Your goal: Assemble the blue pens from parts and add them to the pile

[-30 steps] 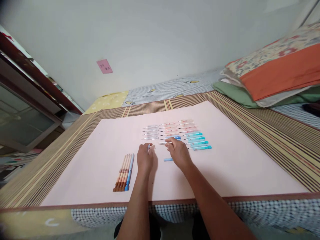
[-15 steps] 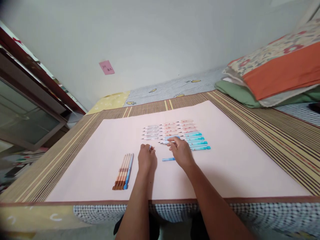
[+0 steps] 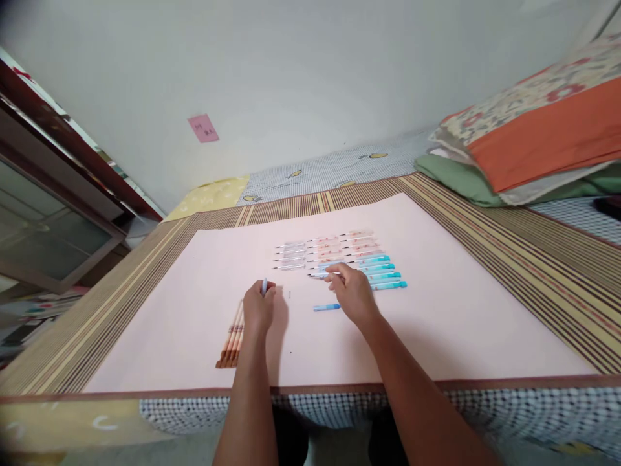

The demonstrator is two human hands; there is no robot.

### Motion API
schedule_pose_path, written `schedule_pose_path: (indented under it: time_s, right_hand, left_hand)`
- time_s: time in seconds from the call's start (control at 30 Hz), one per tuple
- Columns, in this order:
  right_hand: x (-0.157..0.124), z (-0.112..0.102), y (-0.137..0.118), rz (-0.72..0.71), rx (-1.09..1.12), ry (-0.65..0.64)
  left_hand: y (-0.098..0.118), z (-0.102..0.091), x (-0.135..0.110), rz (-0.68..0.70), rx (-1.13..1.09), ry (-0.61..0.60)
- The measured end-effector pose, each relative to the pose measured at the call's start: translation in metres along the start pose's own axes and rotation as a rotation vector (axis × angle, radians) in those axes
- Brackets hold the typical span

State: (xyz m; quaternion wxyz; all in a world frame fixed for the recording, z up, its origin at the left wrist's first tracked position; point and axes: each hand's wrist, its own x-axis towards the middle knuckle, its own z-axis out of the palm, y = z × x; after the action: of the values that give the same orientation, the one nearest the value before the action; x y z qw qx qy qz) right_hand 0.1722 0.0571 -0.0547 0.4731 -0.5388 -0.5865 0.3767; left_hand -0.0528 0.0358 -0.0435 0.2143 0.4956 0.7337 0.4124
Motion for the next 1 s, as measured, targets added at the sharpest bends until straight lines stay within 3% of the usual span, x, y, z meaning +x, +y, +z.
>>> schedule_pose_path:
  time_s: [0.13, 0.43, 0.67, 0.73, 0.8, 0.93, 1.0]
  right_hand:
    - [0.001, 0.0, 0.002, -0.008, 0.017, 0.0]
    - [-0.003, 0.007, -0.003, -0.012, 0.013, -0.025]
    - [-0.004, 0.005, -0.003, -0.004, 0.021, -0.017]
    - [-0.004, 0.004, -0.002, -0.009, 0.043, -0.004]
    - [-0.004, 0.002, -0.003, -0.017, 0.098, 0.008]
    - [-0.006, -0.001, -0.01, -0.048, 0.234, 0.041]
    - [-0.009, 0.0, -0.017, -0.067, 0.26, 0.046]
  left_hand:
    - [-0.003, -0.005, -0.001, -0.024, -0.018, -0.045]
    - [0.011, 0.033, -0.012, 0.066, 0.302, -0.12]
    - [0.013, 0.033, -0.014, 0.053, 0.358, -0.124]
    - [0.015, 0.031, -0.014, 0.023, 0.233, -0.088]
    - [0.018, 0.028, -0.012, -0.036, -0.055, -0.094]
    - [0.025, 0.017, -0.009, -0.261, -0.968, -0.297]
    - [0.029, 0.012, -0.01, -0.363, -1.323, -0.353]
